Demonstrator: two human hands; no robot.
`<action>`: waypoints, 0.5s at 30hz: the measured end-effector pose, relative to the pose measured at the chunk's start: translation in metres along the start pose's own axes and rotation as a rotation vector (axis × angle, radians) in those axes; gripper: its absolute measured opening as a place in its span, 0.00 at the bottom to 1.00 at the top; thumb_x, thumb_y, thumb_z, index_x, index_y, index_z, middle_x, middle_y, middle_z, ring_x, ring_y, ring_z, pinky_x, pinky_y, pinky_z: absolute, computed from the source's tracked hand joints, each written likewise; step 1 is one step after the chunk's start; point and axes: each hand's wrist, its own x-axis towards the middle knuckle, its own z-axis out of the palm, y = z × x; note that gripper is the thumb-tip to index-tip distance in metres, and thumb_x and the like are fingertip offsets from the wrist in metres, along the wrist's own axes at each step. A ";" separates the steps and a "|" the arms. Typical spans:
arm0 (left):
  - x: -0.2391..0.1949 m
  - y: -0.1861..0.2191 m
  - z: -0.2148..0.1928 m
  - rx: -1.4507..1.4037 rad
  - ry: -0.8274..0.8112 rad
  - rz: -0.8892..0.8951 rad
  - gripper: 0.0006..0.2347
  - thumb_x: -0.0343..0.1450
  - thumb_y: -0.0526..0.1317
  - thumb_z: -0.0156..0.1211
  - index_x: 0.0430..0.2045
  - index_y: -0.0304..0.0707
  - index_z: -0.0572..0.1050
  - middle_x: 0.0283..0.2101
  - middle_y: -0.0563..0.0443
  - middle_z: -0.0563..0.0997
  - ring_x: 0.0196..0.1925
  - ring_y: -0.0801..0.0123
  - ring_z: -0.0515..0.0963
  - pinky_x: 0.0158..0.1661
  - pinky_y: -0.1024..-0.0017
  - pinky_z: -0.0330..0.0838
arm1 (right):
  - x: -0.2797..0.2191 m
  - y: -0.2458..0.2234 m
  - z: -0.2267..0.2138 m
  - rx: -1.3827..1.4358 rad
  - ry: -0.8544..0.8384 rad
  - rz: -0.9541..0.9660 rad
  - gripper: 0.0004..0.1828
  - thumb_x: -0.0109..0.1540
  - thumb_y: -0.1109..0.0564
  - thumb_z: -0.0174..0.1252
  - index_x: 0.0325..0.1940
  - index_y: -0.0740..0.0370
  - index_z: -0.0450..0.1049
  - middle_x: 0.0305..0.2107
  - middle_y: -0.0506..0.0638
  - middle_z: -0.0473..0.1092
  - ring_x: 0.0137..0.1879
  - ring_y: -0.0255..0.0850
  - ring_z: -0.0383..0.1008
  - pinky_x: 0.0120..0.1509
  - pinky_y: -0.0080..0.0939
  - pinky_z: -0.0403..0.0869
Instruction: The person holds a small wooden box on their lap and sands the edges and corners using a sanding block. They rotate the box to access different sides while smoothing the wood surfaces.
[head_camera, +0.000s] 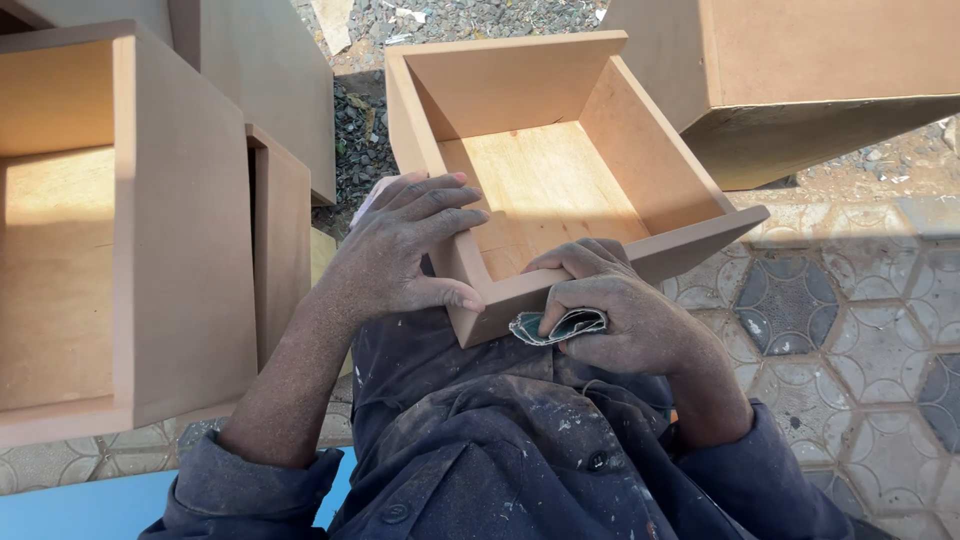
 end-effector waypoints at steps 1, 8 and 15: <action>0.005 -0.002 0.003 -0.021 -0.006 0.024 0.37 0.58 0.70 0.66 0.52 0.40 0.78 0.57 0.39 0.80 0.67 0.44 0.72 0.69 0.47 0.56 | -0.002 -0.002 -0.003 -0.010 0.020 0.023 0.09 0.50 0.57 0.68 0.34 0.52 0.82 0.53 0.56 0.71 0.62 0.56 0.65 0.74 0.59 0.50; 0.020 0.008 0.020 0.064 -0.018 -0.070 0.36 0.51 0.74 0.65 0.33 0.41 0.79 0.39 0.47 0.81 0.60 0.51 0.77 0.72 0.47 0.54 | -0.007 0.017 -0.014 0.038 0.061 -0.024 0.07 0.49 0.56 0.66 0.32 0.52 0.81 0.46 0.53 0.74 0.54 0.49 0.72 0.72 0.56 0.54; 0.043 0.073 0.062 0.153 0.122 -0.145 0.35 0.53 0.73 0.69 0.23 0.33 0.78 0.27 0.41 0.76 0.43 0.50 0.79 0.59 0.51 0.66 | -0.036 0.069 -0.054 0.164 0.061 -0.049 0.09 0.46 0.48 0.69 0.24 0.53 0.81 0.41 0.52 0.79 0.60 0.48 0.74 0.77 0.59 0.45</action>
